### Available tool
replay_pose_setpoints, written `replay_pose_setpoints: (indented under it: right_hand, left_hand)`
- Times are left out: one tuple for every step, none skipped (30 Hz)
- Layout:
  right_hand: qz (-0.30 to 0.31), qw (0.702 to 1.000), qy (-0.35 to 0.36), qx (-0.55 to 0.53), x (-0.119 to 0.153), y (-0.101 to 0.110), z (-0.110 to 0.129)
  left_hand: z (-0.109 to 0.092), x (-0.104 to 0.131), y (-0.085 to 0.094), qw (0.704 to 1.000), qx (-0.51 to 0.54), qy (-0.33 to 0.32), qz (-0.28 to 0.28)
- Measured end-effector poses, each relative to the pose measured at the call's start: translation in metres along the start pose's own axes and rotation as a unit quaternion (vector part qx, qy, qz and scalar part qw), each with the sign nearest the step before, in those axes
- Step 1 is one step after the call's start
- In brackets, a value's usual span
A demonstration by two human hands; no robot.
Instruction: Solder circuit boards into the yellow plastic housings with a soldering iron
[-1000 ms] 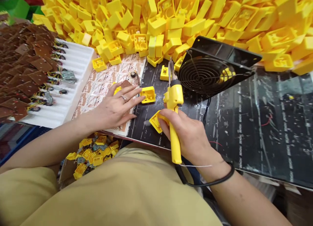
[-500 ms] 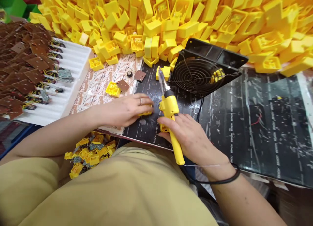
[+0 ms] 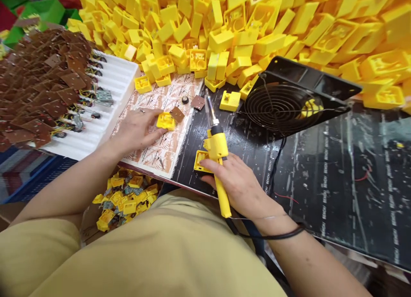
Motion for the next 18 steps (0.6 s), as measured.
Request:
replay_pose_setpoints:
  right_hand:
    - [-0.005,1.000,0.000,0.000,0.000,-0.002,0.000]
    - [-0.009,1.000,-0.004,0.002,0.001,-0.002,0.000]
    - [-0.016,1.000,-0.009,0.003,0.001,-0.003,-0.001]
    - [-0.021,1.000,-0.015,0.004,0.002,-0.003,-0.001]
    - [-0.024,1.000,-0.020,0.004,0.003,-0.003,-0.002]
    - [-0.025,0.999,-0.021,0.004,0.003,-0.003,-0.002]
    - [-0.023,1.000,-0.020,0.003,0.004,-0.003,-0.003]
    - [-0.021,1.000,-0.018,0.001,0.004,-0.003,-0.003]
    - [-0.019,1.000,-0.015,0.000,0.005,-0.003,-0.003]
    - [-0.018,1.000,-0.013,0.000,0.006,-0.003,-0.004]
    - [-0.016,1.000,-0.014,0.000,0.007,-0.002,-0.004]
    - [-0.016,1.000,-0.016,0.001,0.009,-0.002,-0.005]
    - [-0.016,1.000,-0.019,0.002,0.010,0.000,-0.005]
    - [-0.017,1.000,-0.023,0.003,0.011,0.001,-0.006]
    - [-0.018,1.000,-0.025,0.003,0.012,0.003,-0.006]
    - [-0.019,0.999,-0.028,0.002,0.012,0.006,-0.006]
    - [-0.019,0.999,-0.032,0.001,0.011,0.008,-0.006]
    - [-0.022,0.999,-0.037,0.002,0.008,0.011,-0.005]
  left_hand:
    - [-0.002,0.003,0.003,0.999,-0.031,0.006,0.001]
    - [-0.006,0.008,0.007,0.998,-0.065,0.013,0.001]
    - [-0.013,0.013,0.011,0.995,-0.096,0.019,0.006]
    - [-0.021,0.019,0.013,0.993,-0.117,0.019,0.017]
    - [-0.031,0.025,0.015,0.991,-0.126,0.011,0.031]
    - [-0.041,0.029,0.015,0.991,-0.123,-0.003,0.043]
    - [-0.052,0.032,0.013,0.992,-0.111,-0.023,0.047]
    - [-0.062,0.033,0.011,0.994,-0.096,-0.045,0.041]
    - [-0.070,0.034,0.008,0.994,-0.078,-0.068,0.030]
    - [-0.076,0.032,0.006,0.994,-0.059,-0.091,0.020]
    - [-0.079,0.030,0.004,0.993,-0.038,-0.110,0.016]
    - [-0.078,0.027,0.003,0.992,-0.015,-0.123,0.018]
    - [-0.075,0.023,0.003,0.992,0.008,-0.123,0.021]
    - [-0.069,0.018,0.004,0.993,0.030,-0.112,0.022]
    - [-0.062,0.012,0.006,0.995,0.047,-0.090,0.016]
    - [-0.055,0.005,0.008,0.996,0.059,-0.064,0.004]
    - [-0.048,-0.002,0.010,0.997,0.065,-0.040,-0.010]
    - [-0.044,-0.009,0.013,0.997,0.066,-0.022,-0.022]
Point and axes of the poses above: each hand's wrist, its own x-axis away from the middle knuckle, its own y-axis out of the back of the hand, z = x × y, the point moved 1 cm from there along -x, towards the middle knuckle, and after that the axes turned 3 degrees about z, right-handed, at the moved point
